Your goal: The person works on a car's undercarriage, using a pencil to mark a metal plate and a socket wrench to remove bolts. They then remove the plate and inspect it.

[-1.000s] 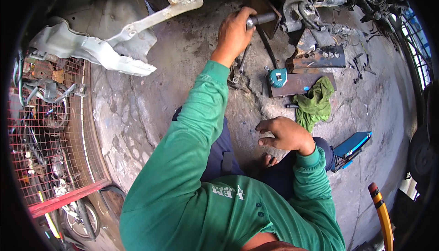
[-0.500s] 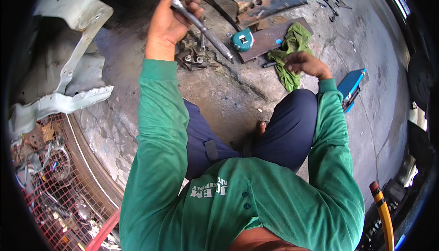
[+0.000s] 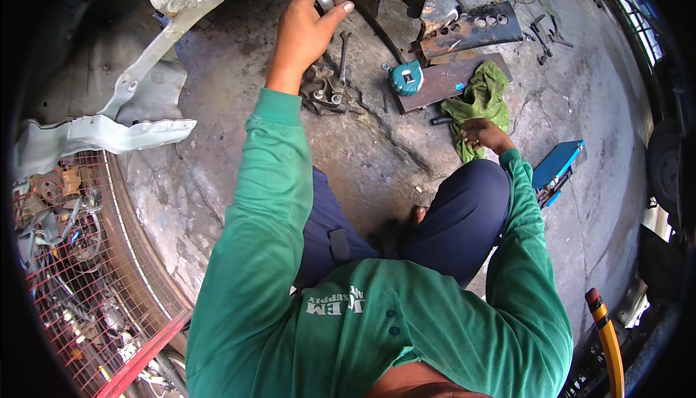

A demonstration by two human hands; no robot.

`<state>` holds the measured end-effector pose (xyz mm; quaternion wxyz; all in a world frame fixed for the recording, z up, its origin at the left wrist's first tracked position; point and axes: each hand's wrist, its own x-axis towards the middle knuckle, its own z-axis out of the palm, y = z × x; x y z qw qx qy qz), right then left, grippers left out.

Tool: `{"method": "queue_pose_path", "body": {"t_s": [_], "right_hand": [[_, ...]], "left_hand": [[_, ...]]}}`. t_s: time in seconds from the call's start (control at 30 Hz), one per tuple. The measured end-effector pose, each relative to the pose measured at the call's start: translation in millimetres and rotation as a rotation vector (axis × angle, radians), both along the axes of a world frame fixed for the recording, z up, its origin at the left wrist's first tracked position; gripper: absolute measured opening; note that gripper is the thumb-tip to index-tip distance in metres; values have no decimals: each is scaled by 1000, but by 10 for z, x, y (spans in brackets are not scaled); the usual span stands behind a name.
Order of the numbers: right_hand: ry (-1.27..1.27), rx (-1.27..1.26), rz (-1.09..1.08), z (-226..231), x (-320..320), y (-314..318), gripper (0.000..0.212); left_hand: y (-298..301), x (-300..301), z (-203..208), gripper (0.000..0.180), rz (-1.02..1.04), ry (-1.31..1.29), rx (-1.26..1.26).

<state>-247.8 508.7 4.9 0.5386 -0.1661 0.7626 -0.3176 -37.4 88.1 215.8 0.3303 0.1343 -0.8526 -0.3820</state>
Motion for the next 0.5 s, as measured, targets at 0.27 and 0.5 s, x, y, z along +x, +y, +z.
{"method": "queue_pose_path", "body": {"t_s": [0.27,0.5], "right_hand": [[293,27,241,-474,1383,668,36],[1802,-175,368,-1332,3154,845,35]], "left_hand": [[100,16,-54,41,-586,245,1454],[25,-3,-74,52,167,37,-230]]}}
